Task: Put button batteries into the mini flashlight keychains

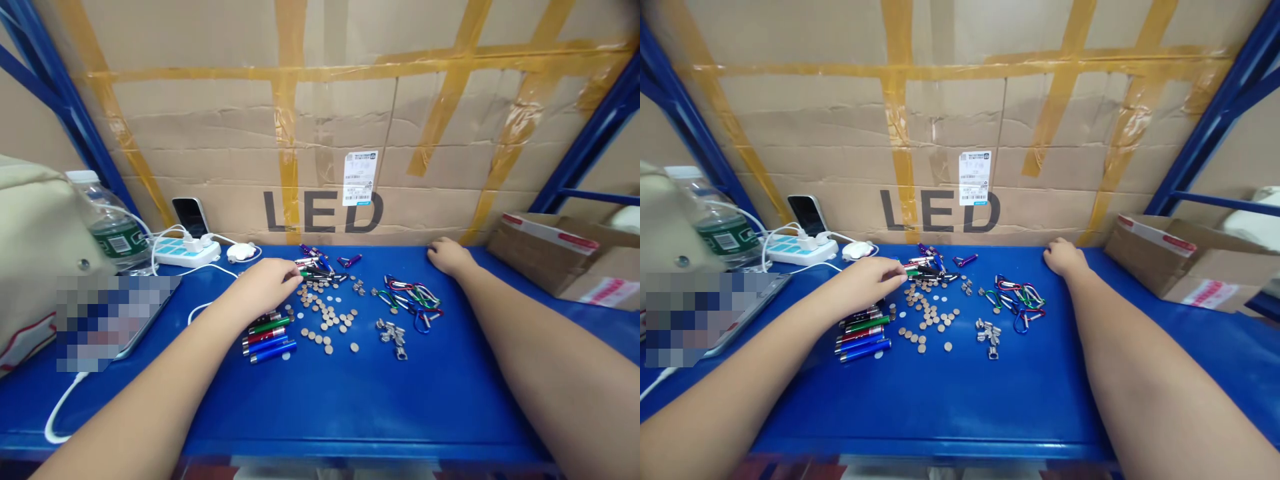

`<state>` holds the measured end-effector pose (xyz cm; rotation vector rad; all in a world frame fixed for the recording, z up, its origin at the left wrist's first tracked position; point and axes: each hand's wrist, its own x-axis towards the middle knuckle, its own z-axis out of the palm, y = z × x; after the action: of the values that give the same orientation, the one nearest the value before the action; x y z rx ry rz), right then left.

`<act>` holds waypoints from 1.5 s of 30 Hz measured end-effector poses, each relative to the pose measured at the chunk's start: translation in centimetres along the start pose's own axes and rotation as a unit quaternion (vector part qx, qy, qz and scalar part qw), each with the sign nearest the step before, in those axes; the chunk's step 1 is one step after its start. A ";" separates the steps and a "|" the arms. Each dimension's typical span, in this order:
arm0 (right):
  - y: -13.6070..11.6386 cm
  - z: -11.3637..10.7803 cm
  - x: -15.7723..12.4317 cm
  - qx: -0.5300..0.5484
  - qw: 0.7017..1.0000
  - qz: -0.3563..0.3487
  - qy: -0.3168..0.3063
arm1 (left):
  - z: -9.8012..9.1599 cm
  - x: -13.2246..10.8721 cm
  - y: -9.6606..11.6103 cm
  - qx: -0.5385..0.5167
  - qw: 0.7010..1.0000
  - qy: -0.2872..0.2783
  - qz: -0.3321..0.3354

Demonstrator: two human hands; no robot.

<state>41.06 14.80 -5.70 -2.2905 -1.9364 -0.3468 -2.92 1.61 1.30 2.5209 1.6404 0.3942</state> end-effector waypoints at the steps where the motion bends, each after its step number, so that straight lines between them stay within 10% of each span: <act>1: -0.1 -0.2 -0.2 0.002 1.000 -0.007 0.007 | 0.0 0.0 0.0 -0.002 1.000 -0.003 0.000; 14: -0.9 -1.2 -1.9 0.133 0.988 0.021 0.075 | -0.2 0.0 0.2 0.006 1.000 -0.017 0.020; 26: -5.0 -3.7 -1.6 0.037 0.996 -0.081 0.004 | 0.1 0.0 0.0 -0.015 0.998 -0.047 0.035; 33: -7.2 -6.7 -2.4 0.017 0.998 -0.013 -0.052 | 0.1 -0.1 -0.1 -0.010 0.999 -0.038 0.030; 38: -6.7 -7.9 -3.7 0.080 0.975 0.007 -0.207 | 0.1 -0.2 0.2 -0.011 0.998 -0.043 0.040; 45: -8.7 -8.5 -4.3 0.187 0.953 -0.087 -0.223 | 0.2 -0.1 0.1 -0.014 0.998 -0.051 0.039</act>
<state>30.98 10.17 0.97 -2.0735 -2.1688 0.5320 -2.77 1.46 1.08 2.5446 1.4936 0.2880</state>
